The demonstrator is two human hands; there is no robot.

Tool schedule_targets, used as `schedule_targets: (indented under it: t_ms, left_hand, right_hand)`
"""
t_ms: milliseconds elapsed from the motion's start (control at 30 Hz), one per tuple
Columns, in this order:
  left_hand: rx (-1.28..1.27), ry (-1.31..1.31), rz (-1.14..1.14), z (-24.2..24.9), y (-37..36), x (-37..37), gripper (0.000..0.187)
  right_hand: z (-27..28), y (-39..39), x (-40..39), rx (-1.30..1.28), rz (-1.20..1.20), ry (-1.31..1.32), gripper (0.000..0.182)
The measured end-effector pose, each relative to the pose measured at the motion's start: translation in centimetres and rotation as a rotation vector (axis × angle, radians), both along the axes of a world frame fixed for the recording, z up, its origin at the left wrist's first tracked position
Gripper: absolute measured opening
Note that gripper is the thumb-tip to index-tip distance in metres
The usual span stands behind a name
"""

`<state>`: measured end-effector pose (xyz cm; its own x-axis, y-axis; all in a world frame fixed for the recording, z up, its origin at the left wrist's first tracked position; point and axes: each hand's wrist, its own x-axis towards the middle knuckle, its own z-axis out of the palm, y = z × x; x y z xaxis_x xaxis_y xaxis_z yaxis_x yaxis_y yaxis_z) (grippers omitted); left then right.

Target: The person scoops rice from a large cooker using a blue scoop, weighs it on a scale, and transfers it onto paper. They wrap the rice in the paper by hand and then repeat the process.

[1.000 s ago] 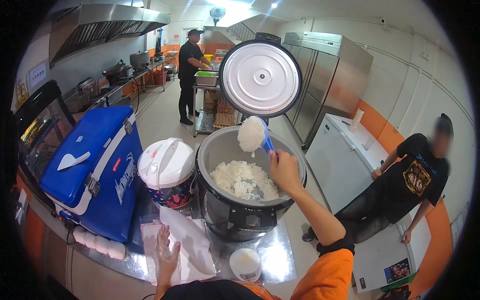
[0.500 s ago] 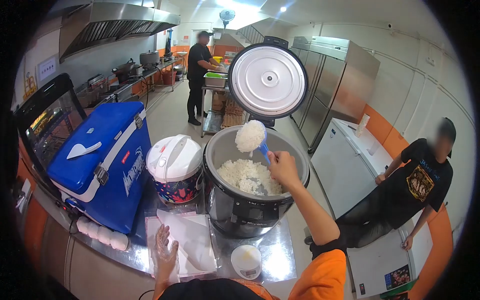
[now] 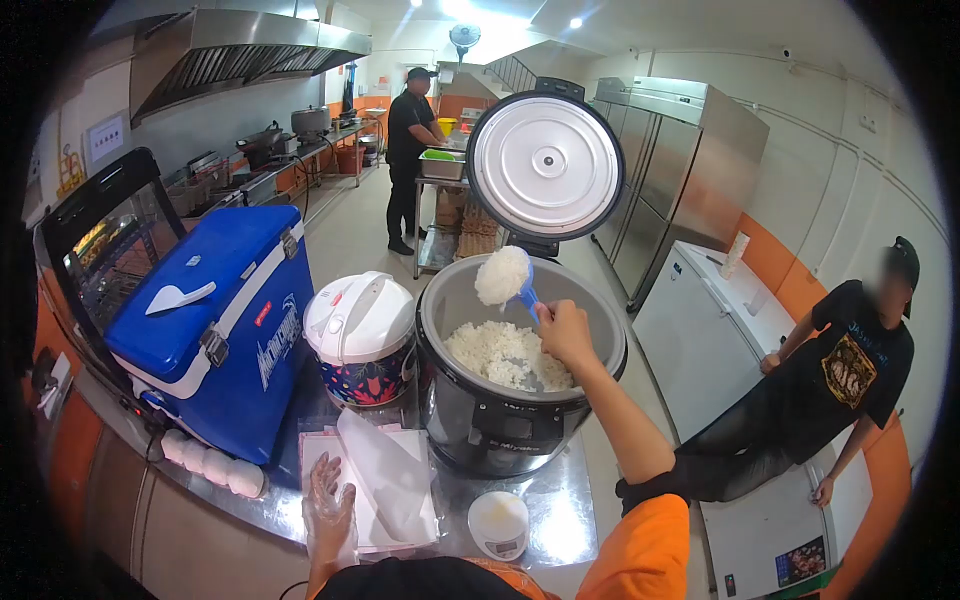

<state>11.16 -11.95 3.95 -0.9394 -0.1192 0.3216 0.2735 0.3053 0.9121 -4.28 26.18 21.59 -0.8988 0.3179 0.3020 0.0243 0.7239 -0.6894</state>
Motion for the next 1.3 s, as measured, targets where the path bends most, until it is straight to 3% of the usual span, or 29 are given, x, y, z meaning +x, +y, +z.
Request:
schedule_targets:
  t_ms: [133,200,333,400,433,500,533,600,633,700,833,900,933,1000,1200,1300]
  left_hand:
    - [-0.015,0.014,0.005,-0.2,-0.3,-0.2,0.063]
    - [-0.023,0.000,0.008,-0.1,-0.3,-0.3,0.063]
    - [-0.014,-0.007,0.000,-0.4,-0.3,-0.7,0.063]
    - [0.008,0.013,-0.015,-0.6,-0.2,-1.0,0.063]
    - [0.010,0.013,-0.016,-0.5,-0.2,-1.1,0.063]
    - [0.078,-0.046,-0.058,-0.2,-0.2,-1.0,0.064]
    - [0.079,-0.045,-0.059,-0.2,-0.2,-1.1,0.064]
    - [0.087,-0.050,-0.050,-0.5,-0.1,-1.3,0.063]
    - [0.085,-0.054,-0.050,-0.6,-0.2,-1.3,0.063]
    - [0.073,-0.039,-0.046,-0.6,-0.2,-1.6,0.065]
    - [0.066,-0.008,-0.050,-1.3,-0.4,-1.7,0.062]
    - [0.067,-0.031,-0.052,-1.1,-0.3,-1.8,0.062]
    - [0.067,-0.033,-0.053,-1.0,-0.2,-1.8,0.062]
    - [0.071,-0.065,-0.052,-0.6,-0.3,-1.7,0.063]
    - [0.049,-0.020,-0.068,-2.1,0.1,-2.2,0.064]
    - [0.047,-0.038,-0.118,-2.6,0.8,-2.1,0.064]
  right_hand:
    - [-0.2,-0.4,0.0,0.079,0.024,0.094,0.037]
    - [0.4,-0.8,0.2,-0.065,0.000,-0.036,0.035]
    - [0.7,-1.0,0.1,-0.176,-0.002,-0.041,0.035]
    - [0.4,-0.6,0.0,0.138,0.037,0.126,0.035]
    - [0.4,-0.3,-0.2,0.140,0.037,0.126,0.035]
    - [0.5,0.1,-0.5,-0.379,0.120,-0.137,0.034]
    - [0.5,0.0,-0.4,-0.377,0.120,-0.136,0.034]
    - [0.7,-0.4,-0.1,0.035,0.022,0.020,0.033]
    - [0.5,-0.4,-0.2,0.033,0.021,0.016,0.033]
    - [0.3,0.0,-0.5,-0.292,0.066,-0.122,0.033]
    - [0.3,0.0,-0.5,-0.239,0.017,-0.116,0.034]
    - [0.3,0.1,-0.4,0.000,-0.004,-0.014,0.037]
    - [0.4,0.3,-0.6,0.000,-0.005,-0.016,0.037]
    - [0.6,0.7,-0.6,-0.346,0.121,-0.156,0.036]
    - [3.5,0.5,4.7,-0.635,0.208,-0.174,0.033]
    - [4.4,1.6,10.1,-0.597,0.268,-0.173,0.032]
